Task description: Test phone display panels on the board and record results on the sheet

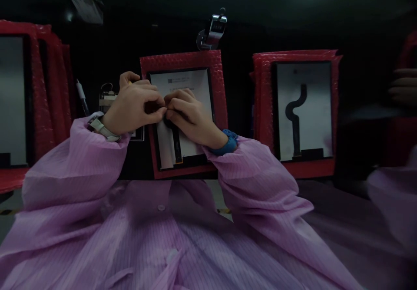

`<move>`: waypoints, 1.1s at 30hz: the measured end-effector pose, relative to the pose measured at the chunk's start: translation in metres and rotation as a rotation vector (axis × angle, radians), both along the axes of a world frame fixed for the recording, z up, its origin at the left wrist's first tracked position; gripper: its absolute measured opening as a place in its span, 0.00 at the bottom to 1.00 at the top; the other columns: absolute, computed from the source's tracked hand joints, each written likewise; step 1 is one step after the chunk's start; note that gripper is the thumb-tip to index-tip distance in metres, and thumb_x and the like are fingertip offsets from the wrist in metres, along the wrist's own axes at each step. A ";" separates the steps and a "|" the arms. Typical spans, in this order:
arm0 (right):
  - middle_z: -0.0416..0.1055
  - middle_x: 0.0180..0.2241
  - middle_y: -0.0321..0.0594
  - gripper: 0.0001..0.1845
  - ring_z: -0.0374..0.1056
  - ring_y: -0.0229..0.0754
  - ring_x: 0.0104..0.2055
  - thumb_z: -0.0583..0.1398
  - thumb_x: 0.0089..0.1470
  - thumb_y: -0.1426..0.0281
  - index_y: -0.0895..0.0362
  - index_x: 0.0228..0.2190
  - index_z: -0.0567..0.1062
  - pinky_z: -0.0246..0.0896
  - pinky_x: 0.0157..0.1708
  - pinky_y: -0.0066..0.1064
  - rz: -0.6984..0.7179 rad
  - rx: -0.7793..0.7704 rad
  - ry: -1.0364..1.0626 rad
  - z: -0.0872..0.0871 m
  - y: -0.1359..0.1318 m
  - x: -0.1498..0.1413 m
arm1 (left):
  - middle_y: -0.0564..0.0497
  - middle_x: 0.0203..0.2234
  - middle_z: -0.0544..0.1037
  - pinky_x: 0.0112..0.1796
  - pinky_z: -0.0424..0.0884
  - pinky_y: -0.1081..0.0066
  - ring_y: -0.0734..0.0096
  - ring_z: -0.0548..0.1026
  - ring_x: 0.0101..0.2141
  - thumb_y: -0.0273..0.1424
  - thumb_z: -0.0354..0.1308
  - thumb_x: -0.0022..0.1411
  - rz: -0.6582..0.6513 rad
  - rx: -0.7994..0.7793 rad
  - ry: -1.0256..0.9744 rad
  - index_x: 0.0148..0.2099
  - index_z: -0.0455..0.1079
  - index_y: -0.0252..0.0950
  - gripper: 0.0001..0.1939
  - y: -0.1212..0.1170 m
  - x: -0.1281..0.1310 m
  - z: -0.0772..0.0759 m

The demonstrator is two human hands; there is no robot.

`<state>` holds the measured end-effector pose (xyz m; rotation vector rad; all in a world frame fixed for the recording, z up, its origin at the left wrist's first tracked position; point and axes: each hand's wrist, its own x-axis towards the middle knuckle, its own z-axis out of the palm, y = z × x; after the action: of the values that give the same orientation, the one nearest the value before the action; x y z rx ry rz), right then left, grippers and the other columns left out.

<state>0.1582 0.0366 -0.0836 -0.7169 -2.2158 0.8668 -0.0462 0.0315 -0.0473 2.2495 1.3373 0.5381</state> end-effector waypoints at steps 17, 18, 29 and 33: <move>0.74 0.40 0.41 0.14 0.69 0.42 0.44 0.50 0.69 0.61 0.54 0.40 0.72 0.63 0.49 0.39 -0.294 -0.111 0.133 0.006 -0.003 0.001 | 0.43 0.36 0.76 0.34 0.70 0.65 0.58 0.76 0.38 0.31 0.44 0.73 0.422 0.121 0.546 0.61 0.70 0.38 0.20 -0.115 -0.017 -0.023; 0.74 0.40 0.41 0.13 0.69 0.42 0.44 0.51 0.69 0.61 0.54 0.40 0.72 0.63 0.48 0.39 -0.317 -0.110 0.140 0.005 -0.002 0.002 | 0.43 0.36 0.76 0.33 0.70 0.65 0.57 0.76 0.38 0.30 0.44 0.73 0.393 0.093 0.607 0.64 0.68 0.39 0.22 -0.115 -0.015 -0.022; 0.73 0.38 0.41 0.07 0.68 0.43 0.40 0.55 0.63 0.68 0.54 0.39 0.73 0.66 0.40 0.38 -0.615 -0.053 0.105 0.026 -0.048 0.038 | 0.42 0.38 0.75 0.32 0.73 0.65 0.59 0.74 0.37 0.21 0.41 0.68 0.252 0.063 0.880 0.69 0.62 0.42 0.31 -0.109 -0.009 -0.010; 0.74 0.40 0.48 0.13 0.67 0.52 0.43 0.55 0.64 0.64 0.57 0.45 0.74 0.65 0.46 0.48 -0.710 -0.066 -0.153 0.018 -0.082 0.057 | 0.42 0.37 0.76 0.34 0.73 0.63 0.58 0.75 0.36 0.22 0.42 0.69 0.239 0.116 0.870 0.69 0.64 0.39 0.29 -0.112 -0.014 -0.011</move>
<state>0.2147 -0.0457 -0.0655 -1.5153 -1.8375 0.5283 -0.0599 -0.0809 -0.0583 2.5383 2.0265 -0.3735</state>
